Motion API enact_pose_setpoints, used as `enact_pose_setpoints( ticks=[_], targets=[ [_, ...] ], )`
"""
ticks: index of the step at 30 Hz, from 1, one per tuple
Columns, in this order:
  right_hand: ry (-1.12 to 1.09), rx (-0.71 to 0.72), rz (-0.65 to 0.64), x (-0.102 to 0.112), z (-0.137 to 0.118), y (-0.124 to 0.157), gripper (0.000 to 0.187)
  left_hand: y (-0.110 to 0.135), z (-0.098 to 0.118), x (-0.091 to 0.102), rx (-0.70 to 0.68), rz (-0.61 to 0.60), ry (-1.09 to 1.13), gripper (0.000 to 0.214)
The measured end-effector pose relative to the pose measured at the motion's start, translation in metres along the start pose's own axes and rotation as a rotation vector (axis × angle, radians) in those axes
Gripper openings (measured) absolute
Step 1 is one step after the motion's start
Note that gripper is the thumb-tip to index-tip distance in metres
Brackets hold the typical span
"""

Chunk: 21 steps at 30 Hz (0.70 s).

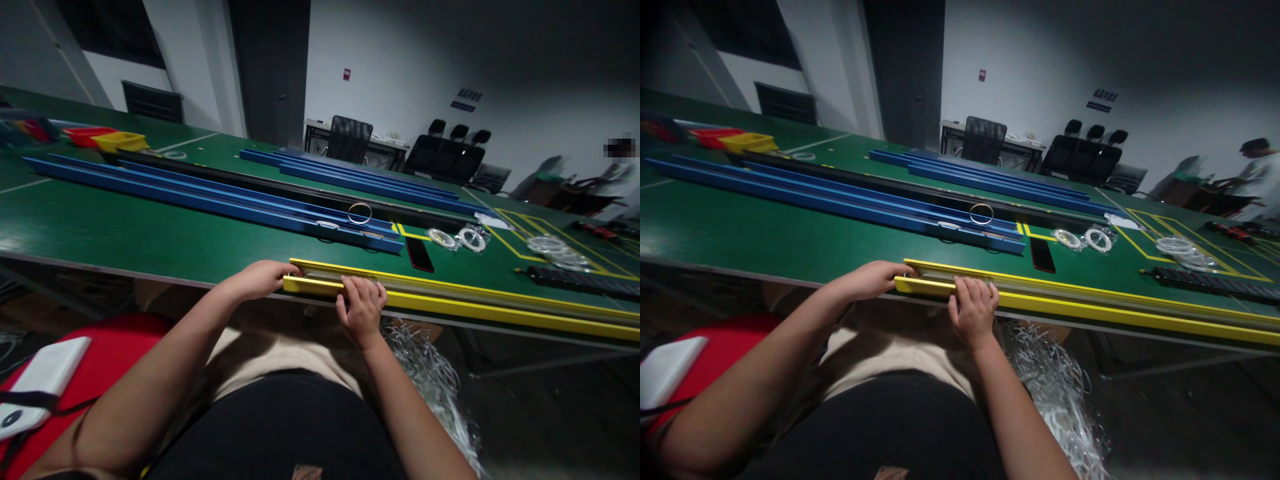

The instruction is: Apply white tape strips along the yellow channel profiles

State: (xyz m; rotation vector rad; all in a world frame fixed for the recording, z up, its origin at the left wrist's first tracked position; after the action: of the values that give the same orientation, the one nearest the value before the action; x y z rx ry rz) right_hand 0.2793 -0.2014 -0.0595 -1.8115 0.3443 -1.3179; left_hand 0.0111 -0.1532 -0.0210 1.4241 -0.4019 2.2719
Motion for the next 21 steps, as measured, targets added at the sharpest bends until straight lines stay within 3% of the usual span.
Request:
enact_pose_setpoints(
  ticks=[14,21],
  targets=[
    [-0.023,-0.01,-0.009,-0.001,0.001,0.001,0.042,-0.005,0.0,0.006,0.002,-0.167,0.004,0.047],
    [-0.045,-0.016,-0.026,0.0,0.0,0.0,0.043,-0.007,0.003,0.008,0.069,-0.153,-0.07,0.041]
  ],
)
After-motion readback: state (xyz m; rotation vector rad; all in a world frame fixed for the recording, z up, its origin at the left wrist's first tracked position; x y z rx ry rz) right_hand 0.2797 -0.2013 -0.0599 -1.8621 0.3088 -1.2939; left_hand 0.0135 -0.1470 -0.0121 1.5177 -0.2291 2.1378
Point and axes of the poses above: each hand's wrist, its own y-axis away from the middle knuckle, its own x-axis out of the back of the hand, z = x × y, the point moved 3 cm from there along -y, towards the middle knuckle, and after that the axes turned 2 degrees about -y, right-handed, at the moved point
